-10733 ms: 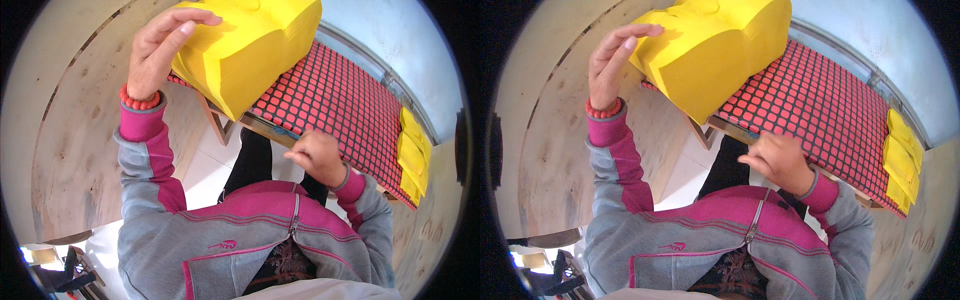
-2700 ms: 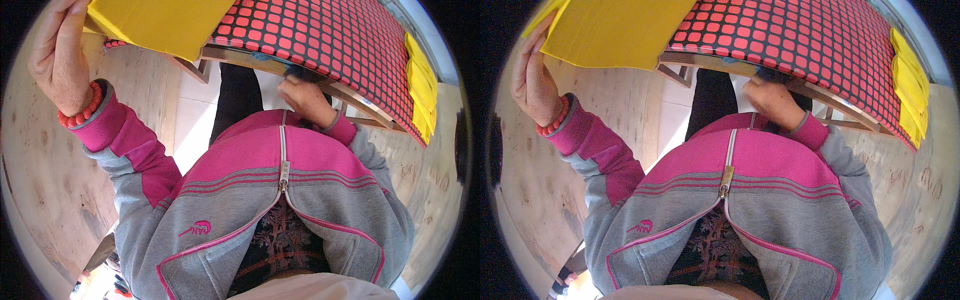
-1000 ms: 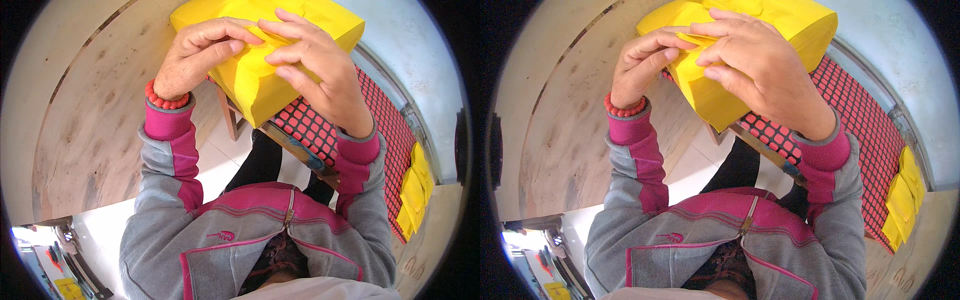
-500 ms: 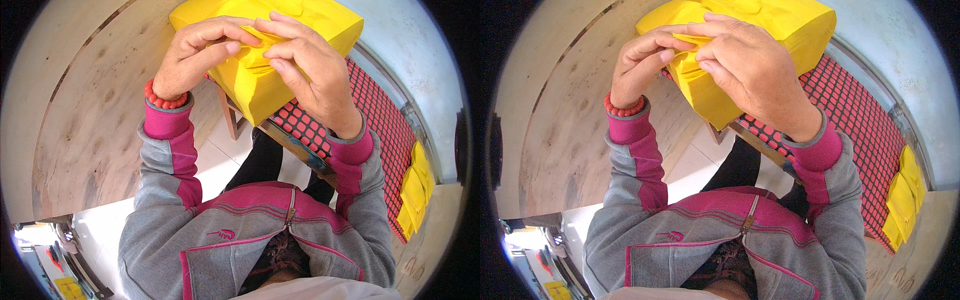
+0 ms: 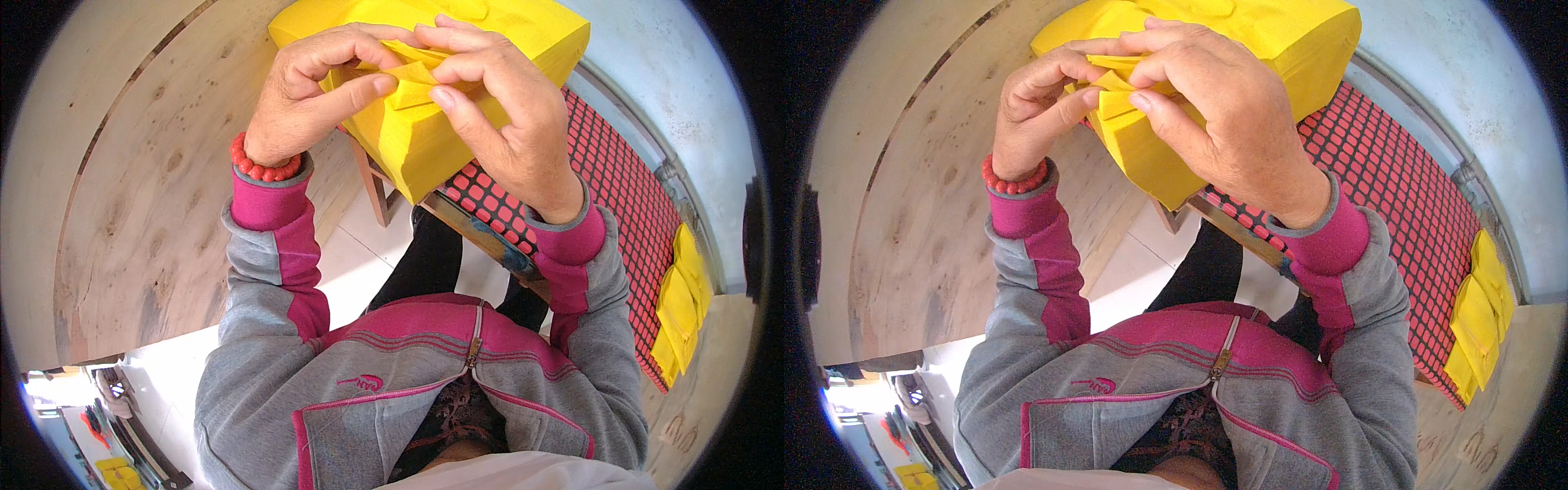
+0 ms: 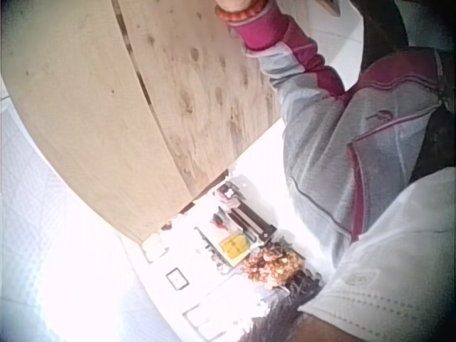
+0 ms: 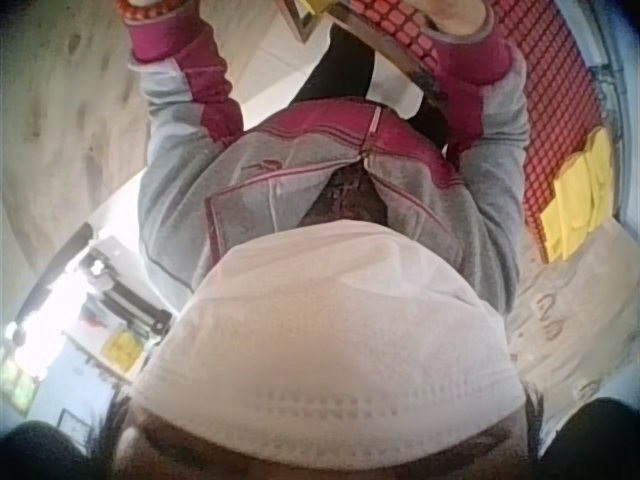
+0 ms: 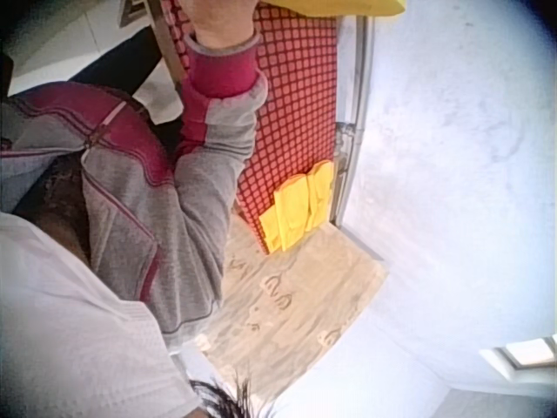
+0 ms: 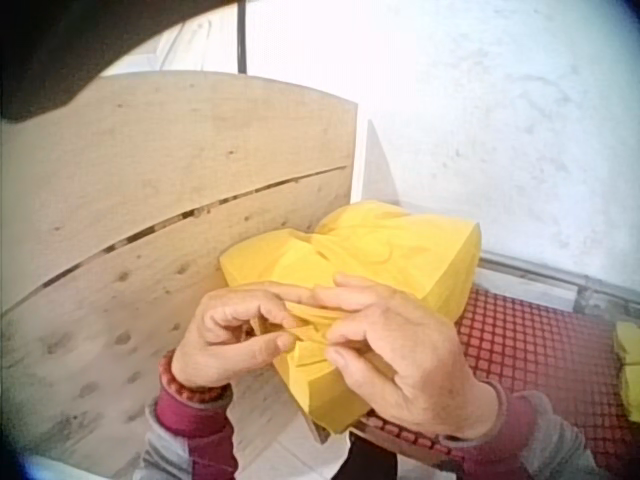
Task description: The person folds yellow paper sheets by hand on a patterned table. They fold each sheet in half, smooth the crease, and stack the folded sheets. The person then picks up a stack of folded sheets and folds them again before placing them back on the table.
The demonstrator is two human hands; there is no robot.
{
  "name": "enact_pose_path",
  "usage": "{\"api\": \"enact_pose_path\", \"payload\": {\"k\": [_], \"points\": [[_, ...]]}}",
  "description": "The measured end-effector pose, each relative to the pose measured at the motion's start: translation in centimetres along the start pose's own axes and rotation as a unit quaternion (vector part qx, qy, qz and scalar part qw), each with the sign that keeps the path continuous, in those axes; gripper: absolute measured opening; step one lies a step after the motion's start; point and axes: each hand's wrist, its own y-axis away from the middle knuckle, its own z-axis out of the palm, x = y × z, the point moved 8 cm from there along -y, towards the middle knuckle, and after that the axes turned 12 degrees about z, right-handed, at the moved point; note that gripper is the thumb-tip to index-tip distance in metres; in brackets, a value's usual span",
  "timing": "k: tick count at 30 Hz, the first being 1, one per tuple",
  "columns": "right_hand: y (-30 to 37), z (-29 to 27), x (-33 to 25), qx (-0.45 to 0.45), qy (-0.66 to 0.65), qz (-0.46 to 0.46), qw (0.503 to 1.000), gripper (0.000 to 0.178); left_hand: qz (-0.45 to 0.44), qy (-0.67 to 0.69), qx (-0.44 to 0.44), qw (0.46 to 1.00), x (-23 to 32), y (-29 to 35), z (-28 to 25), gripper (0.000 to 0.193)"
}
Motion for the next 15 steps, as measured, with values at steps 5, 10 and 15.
{"api": "enact_pose_path", "payload": {"k": [5, 10, 15], "points": [[0.0, -1.1, -0.9, 0.042, 0.0, -0.011, 0.999, 0.021, -0.01, 0.016, 0.032, 0.999, -0.1, 0.1, 0.2, 0.003], [-0.3, -0.9, -0.9, 0.033, 0.005, -0.052, 0.998, 0.016, -0.008, -0.027, 0.064, 0.998, -0.7, 0.4, -0.1, 0.007], [-0.1, -0.3, -0.5, 0.017, 0.004, -0.054, 0.998, 0.015, 0.016, -0.023, 0.098, 0.995, -0.8, 0.7, -0.5, 0.008]]}}
